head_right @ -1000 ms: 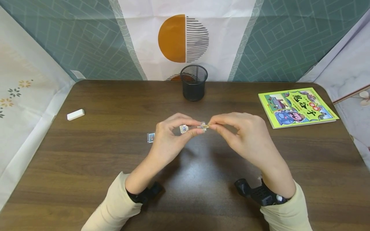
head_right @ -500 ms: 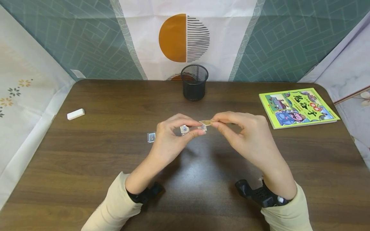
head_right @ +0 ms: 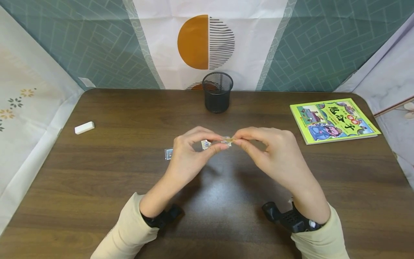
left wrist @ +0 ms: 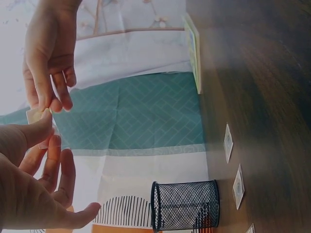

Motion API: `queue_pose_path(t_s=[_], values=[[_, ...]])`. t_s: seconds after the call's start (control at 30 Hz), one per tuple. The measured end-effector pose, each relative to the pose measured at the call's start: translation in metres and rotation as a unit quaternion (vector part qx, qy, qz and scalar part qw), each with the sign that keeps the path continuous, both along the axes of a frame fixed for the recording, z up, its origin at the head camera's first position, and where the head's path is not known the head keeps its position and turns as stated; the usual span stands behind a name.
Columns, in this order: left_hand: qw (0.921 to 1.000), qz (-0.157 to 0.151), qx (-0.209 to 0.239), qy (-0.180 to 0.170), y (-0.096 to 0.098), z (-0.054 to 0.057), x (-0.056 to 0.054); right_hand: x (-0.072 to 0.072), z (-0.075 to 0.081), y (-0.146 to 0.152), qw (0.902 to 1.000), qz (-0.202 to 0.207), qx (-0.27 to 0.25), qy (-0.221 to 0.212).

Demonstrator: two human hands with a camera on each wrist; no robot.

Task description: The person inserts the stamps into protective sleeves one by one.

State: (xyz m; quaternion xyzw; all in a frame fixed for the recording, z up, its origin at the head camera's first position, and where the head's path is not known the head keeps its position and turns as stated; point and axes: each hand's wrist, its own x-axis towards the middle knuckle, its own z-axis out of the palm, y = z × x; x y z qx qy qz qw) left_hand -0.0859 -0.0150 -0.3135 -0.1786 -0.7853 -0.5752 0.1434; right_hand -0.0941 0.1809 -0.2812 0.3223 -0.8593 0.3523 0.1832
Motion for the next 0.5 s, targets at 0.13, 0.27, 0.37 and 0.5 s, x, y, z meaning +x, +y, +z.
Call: queue_pose_path(t_s=[0.13, 0.27, 0.37, 0.5], values=[[1.0, 0.002, 0.0, -0.002, 0.0008, -0.0002, -0.0001, -0.0002, -0.0002, 0.0005, 0.9999, 0.004, 0.007, 0.01], [1.0, 0.002, 0.001, 0.0, 0.0019, -0.0006, -0.0004, 0.0003, 0.0002, 0.0016, 0.9999, 0.001, 0.008, 0.011], [1.0, 0.001, 0.001, 0.003, 0.0024, -0.0009, -0.0004, 0.0006, 0.0008, 0.0027, 0.9999, 0.004, 0.008, 0.013], [1.0, -0.001, 0.004, 0.005, 0.003, -0.0014, -0.0003, 0.0001, 0.0007, 0.0038, 0.9996, 0.014, 0.012, 0.019]])
